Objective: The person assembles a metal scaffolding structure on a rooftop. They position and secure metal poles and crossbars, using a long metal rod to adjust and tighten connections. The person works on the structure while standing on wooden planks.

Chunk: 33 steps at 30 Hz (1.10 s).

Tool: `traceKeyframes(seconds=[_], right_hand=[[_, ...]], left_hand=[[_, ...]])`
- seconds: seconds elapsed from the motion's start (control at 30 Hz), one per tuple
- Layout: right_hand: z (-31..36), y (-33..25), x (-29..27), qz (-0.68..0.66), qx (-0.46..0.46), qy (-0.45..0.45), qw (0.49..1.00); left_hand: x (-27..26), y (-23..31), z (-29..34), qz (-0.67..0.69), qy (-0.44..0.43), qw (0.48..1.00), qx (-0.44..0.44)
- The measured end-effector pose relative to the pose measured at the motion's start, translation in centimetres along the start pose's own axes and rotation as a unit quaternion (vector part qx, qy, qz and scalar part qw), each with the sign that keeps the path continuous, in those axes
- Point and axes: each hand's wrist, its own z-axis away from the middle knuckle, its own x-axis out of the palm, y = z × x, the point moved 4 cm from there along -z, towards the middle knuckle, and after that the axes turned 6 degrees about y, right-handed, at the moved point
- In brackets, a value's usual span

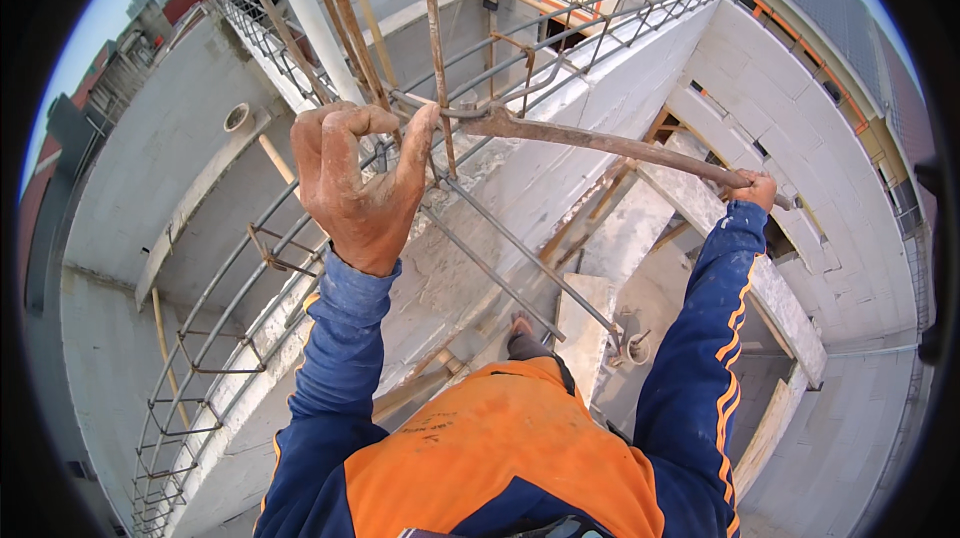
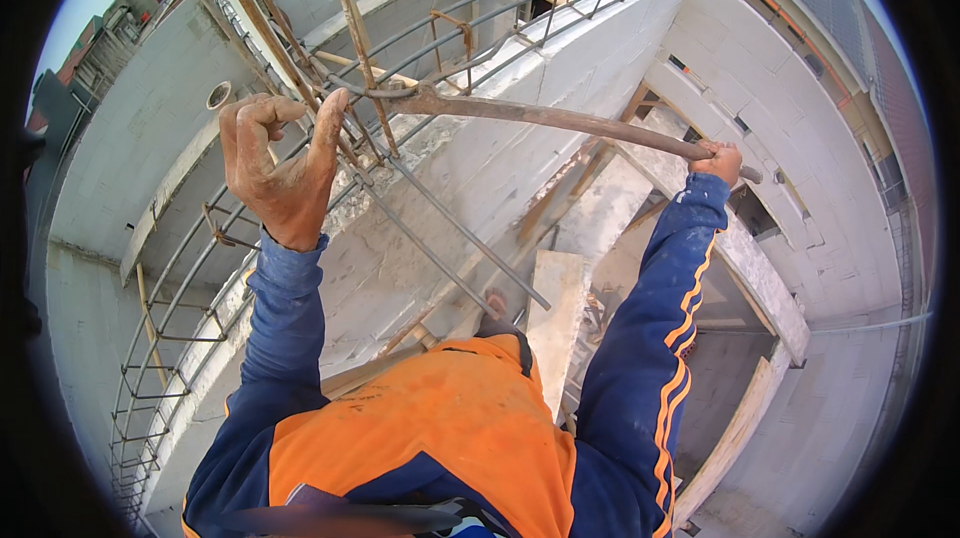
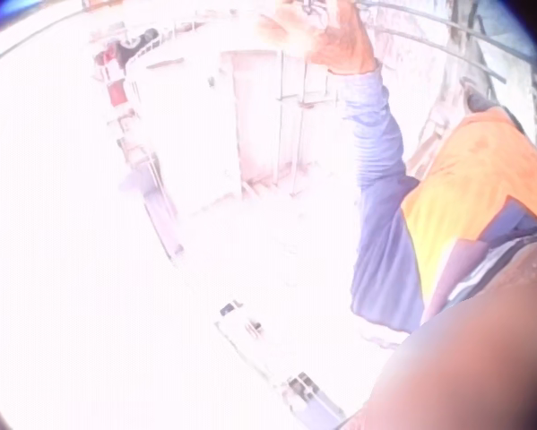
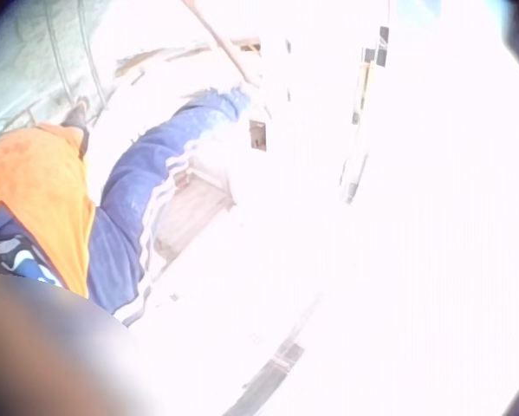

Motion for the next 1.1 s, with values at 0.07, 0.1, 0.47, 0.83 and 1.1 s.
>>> traceKeyframes(seconds=[0.07, 0.1, 0.47, 0.83, 1.1], right_hand=[[4.2, 2.3, 0.8, -0.047, -0.032, -0.106, 0.993], [6.3, 2.7, 1.4, -0.071, -0.048, -0.177, 0.981], [5.0, 4.6, 0.7, -0.04, 0.02, -0.01, 0.999], [5.7, 7.1, 0.1, -0.002, -0.008, 0.076, 0.997], [5.2, 8.1, 1.6, 0.008, 0.007, 0.079, 0.997]], left_hand=[[0.0, -0.3, 1.1, -0.009, -0.022, 0.998, -0.058], [0.2, 0.1, 1.7, -0.019, -0.016, 0.999, -0.043], [3.5, -3.7, -0.6, -0.084, -0.312, 0.944, -0.071], [4.3, -5.0, 0.1, -0.041, -0.387, 0.921, -0.037], [4.7, -5.8, 0.7, -0.026, -0.389, 0.92, -0.044]])
